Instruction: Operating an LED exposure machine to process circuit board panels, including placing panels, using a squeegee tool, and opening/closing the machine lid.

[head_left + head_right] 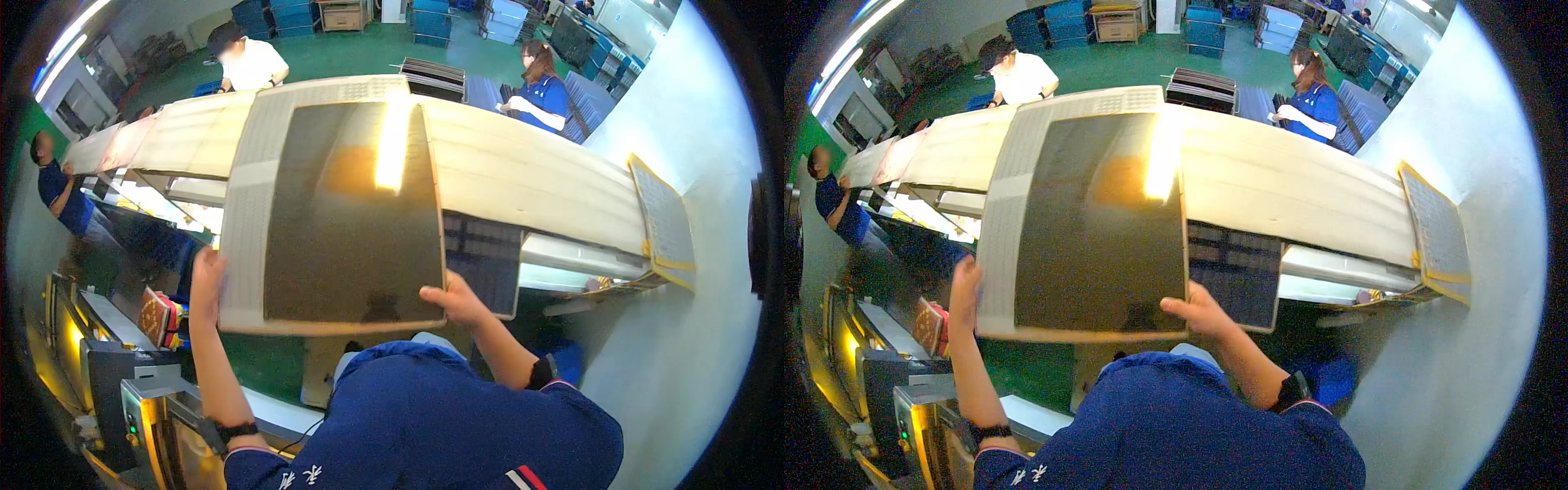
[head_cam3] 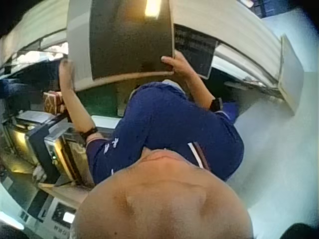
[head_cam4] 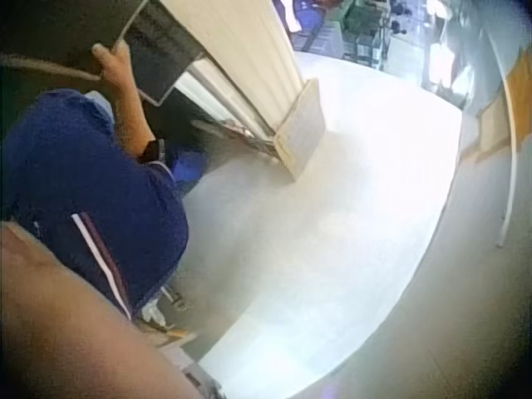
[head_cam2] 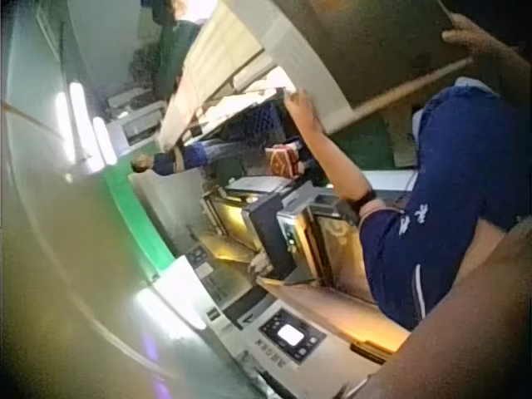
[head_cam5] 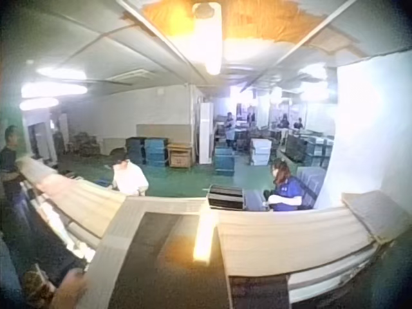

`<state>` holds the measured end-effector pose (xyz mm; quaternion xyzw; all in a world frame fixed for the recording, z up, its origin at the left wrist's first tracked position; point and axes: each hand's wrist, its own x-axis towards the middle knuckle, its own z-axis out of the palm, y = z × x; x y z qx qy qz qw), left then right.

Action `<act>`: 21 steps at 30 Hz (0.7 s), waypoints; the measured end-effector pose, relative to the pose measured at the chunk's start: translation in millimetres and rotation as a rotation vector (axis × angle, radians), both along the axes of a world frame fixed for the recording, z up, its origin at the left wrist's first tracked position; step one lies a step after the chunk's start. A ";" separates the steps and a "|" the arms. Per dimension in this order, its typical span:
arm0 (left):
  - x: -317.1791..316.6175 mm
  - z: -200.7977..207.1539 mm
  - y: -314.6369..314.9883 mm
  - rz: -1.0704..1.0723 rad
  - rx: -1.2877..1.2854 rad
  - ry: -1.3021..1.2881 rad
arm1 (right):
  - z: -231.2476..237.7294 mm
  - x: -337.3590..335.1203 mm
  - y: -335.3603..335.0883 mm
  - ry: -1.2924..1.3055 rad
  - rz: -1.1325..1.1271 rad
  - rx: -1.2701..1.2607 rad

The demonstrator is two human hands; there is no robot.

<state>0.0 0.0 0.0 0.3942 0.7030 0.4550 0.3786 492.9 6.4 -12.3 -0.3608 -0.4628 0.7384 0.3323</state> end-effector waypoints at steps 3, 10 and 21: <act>62.4 -2.7 -89.2 0.033 -0.204 -0.415 | -17.0 31.2 -32.3 -0.036 0.041 -0.048; 177.2 -49.7 -253.2 0.435 0.015 -0.415 | -27.8 88.1 -14.5 -0.197 0.373 -0.005; 412.5 -71.7 -538.8 1.247 0.289 -0.426 | -65.0 10.0 -98.3 -0.134 0.979 -0.050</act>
